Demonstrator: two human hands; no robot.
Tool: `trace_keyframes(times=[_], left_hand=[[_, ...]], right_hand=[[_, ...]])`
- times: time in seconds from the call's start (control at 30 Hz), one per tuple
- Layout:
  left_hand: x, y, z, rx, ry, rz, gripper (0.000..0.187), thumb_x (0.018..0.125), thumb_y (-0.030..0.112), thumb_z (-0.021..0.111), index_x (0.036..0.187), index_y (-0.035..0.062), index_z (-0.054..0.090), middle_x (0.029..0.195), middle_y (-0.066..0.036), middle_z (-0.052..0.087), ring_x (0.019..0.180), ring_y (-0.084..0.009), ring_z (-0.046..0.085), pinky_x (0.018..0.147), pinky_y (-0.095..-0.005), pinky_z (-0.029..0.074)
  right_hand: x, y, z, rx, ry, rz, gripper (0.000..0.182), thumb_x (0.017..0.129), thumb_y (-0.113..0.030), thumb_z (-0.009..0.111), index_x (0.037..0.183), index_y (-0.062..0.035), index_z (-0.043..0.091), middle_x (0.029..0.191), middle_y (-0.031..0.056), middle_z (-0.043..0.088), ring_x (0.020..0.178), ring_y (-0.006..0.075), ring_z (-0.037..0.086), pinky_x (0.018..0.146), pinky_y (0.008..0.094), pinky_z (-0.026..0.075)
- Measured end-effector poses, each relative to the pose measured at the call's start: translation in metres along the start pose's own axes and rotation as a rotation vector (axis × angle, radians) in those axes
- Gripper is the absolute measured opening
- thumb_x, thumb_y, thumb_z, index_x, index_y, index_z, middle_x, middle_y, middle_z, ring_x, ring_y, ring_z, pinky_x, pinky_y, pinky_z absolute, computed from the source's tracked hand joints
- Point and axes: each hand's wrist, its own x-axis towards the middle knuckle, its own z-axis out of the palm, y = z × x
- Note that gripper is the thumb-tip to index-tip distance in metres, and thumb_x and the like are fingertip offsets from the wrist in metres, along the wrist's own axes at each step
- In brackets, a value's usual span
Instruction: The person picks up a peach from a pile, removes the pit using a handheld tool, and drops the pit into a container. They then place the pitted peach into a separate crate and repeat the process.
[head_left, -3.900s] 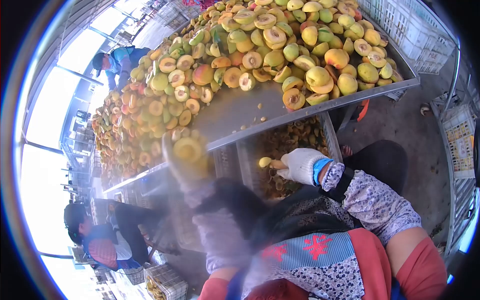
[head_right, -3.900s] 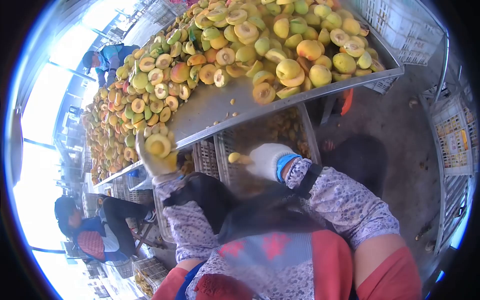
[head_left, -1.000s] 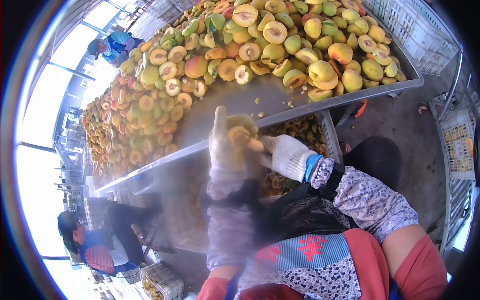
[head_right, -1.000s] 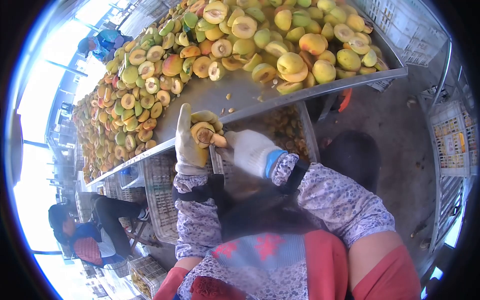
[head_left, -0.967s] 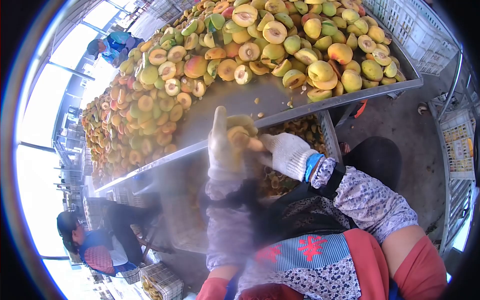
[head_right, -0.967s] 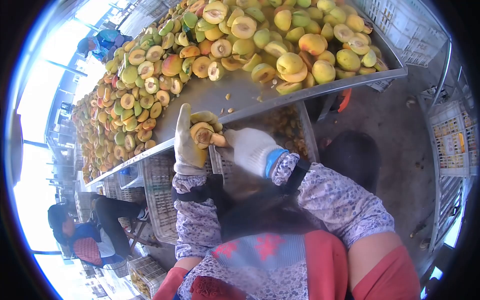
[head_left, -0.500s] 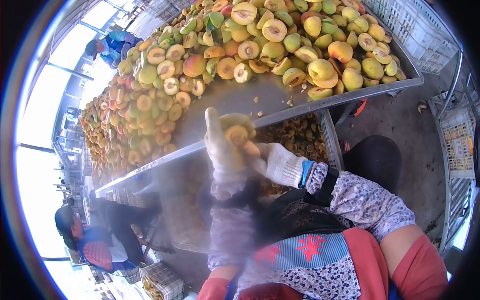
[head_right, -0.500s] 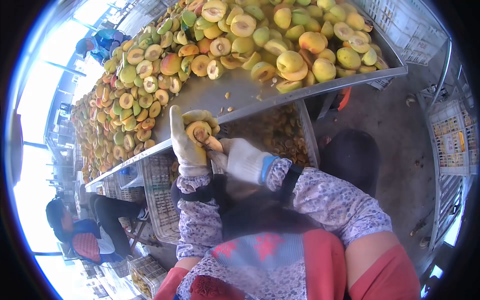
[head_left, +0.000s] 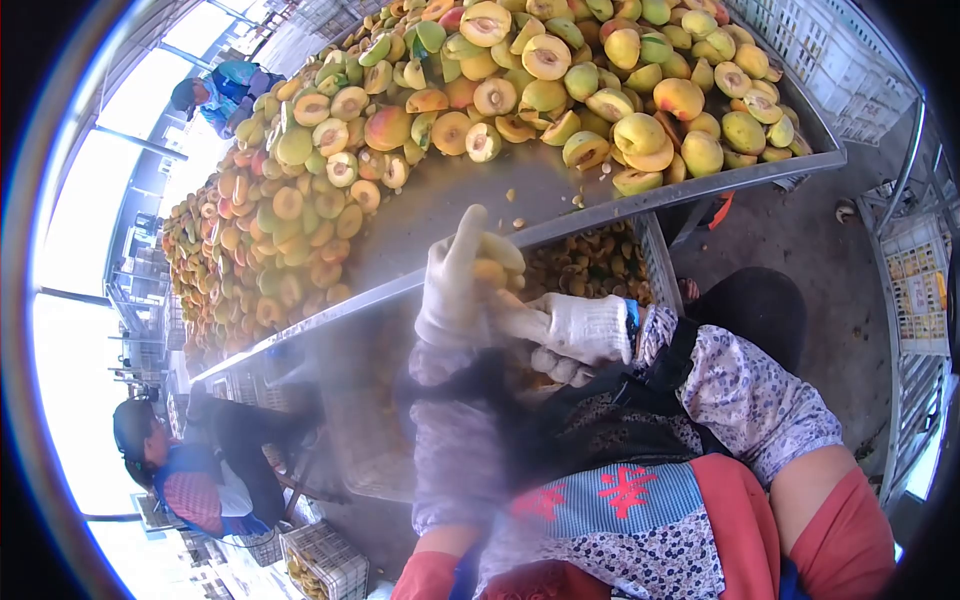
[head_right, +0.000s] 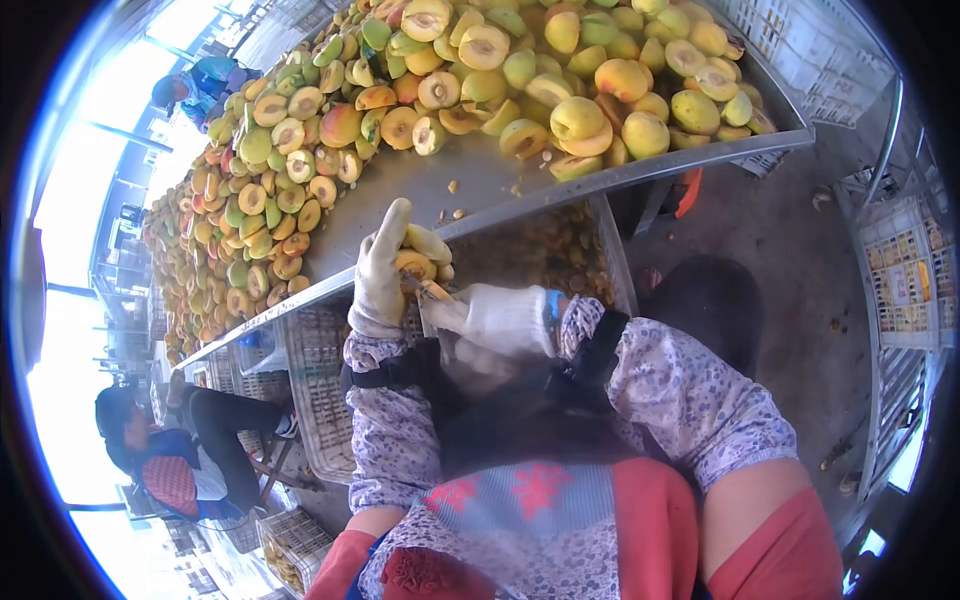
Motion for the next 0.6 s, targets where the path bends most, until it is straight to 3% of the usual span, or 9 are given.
trace_keyframes(times=[0.07,0.13,0.2,0.23,0.27,0.33,0.4,0.53,0.6], left_hand=[[-0.002,0.001,0.003,-0.010,-0.031,-0.007,0.055,0.100,0.047,0.050,0.066,0.0048,0.059,0.063,-0.011,0.059,0.053,-0.0229,0.056,0.054,-0.0324,0.047],[-0.005,0.002,0.015,-0.502,0.043,0.073,0.047,0.099,0.046,0.052,0.069,0.0113,0.056,0.064,-0.006,0.054,0.054,-0.0223,0.055,0.053,-0.0327,0.047],[-0.001,-0.001,0.010,-0.587,0.074,0.023,0.037,0.100,0.042,0.053,0.075,0.0152,0.053,0.070,-0.002,0.052,0.062,-0.0211,0.057,0.054,-0.0332,0.047],[0.002,-0.004,0.003,-0.763,0.054,-0.001,0.034,0.100,0.041,0.054,0.078,0.0153,0.053,0.073,-0.002,0.053,0.067,-0.0207,0.058,0.055,-0.0337,0.048],[0.006,-0.006,-0.004,-0.940,0.034,-0.024,0.031,0.099,0.040,0.055,0.081,0.0154,0.054,0.076,-0.001,0.054,0.071,-0.0204,0.059,0.056,-0.0342,0.049],[0.003,0.000,-0.016,-0.904,0.087,0.032,0.028,0.099,0.039,0.056,0.085,0.0152,0.055,0.080,0.000,0.056,0.078,-0.0198,0.059,0.061,-0.0343,0.052],[-0.010,0.018,-0.034,-0.754,0.295,0.042,0.028,0.098,0.039,0.057,0.088,0.0134,0.059,0.082,-0.001,0.058,0.075,-0.0192,0.060,0.065,-0.0337,0.054],[-0.056,0.038,-0.108,0.411,0.548,0.301,0.032,0.098,0.036,0.058,0.102,0.0055,0.067,0.091,-0.007,0.066,0.076,-0.0208,0.065,0.066,-0.0304,0.054],[-0.071,0.048,-0.122,0.828,0.735,0.222,0.035,0.097,0.032,0.061,0.112,0.0011,0.067,0.097,-0.008,0.068,0.080,-0.0197,0.066,0.066,-0.0275,0.053]], right_hand=[[0.014,0.014,-0.008,0.630,-0.537,0.221,0.047,0.099,-0.057,0.048,0.082,-0.0144,0.059,0.054,-0.0064,0.040,0.043,0.0084,0.037,0.038,0.0285,0.028],[0.006,0.004,0.002,0.687,-0.497,0.194,0.042,0.099,-0.056,0.049,0.080,-0.0195,0.054,0.053,-0.0096,0.030,0.041,0.0049,0.027,0.035,0.0259,0.018],[0.008,0.002,0.005,0.443,-0.276,0.116,0.044,0.099,-0.056,0.048,0.082,-0.0160,0.056,0.055,-0.0080,0.036,0.041,0.0055,0.032,0.036,0.0259,0.023],[0.010,0.000,0.008,0.072,-0.073,0.014,0.044,0.097,-0.051,0.053,0.089,-0.0083,0.062,0.059,0.0037,0.055,0.045,0.0193,0.052,0.043,0.0342,0.040],[0.017,0.012,0.004,0.071,-0.074,0.014,0.044,0.097,-0.051,0.053,0.089,-0.0083,0.062,0.059,0.0037,0.055,0.045,0.0193,0.052,0.043,0.0342,0.040],[0.024,0.013,0.004,-0.617,0.298,-0.606,0.040,0.094,-0.041,0.056,0.101,-0.0034,0.066,0.077,0.0182,0.069,0.068,0.0364,0.067,0.065,0.0442,0.053],[0.004,-0.005,-0.012,-0.985,0.160,-0.108,0.043,0.094,-0.041,0.058,0.108,-0.0011,0.064,0.097,0.0247,0.069,0.096,0.0425,0.065,0.083,0.0484,0.051],[-0.008,-0.001,-0.024,-1.013,0.348,0.005,0.042,0.093,-0.043,0.059,0.105,-0.0036,0.066,0.094,0.0225,0.070,0.094,0.0404,0.067,0.082,0.0501,0.052],[-0.008,0.003,-0.028,-1.007,0.462,0.004,0.041,0.093,-0.043,0.059,0.104,-0.0044,0.067,0.093,0.0215,0.071,0.093,0.0400,0.067,0.082,0.0503,0.052]])
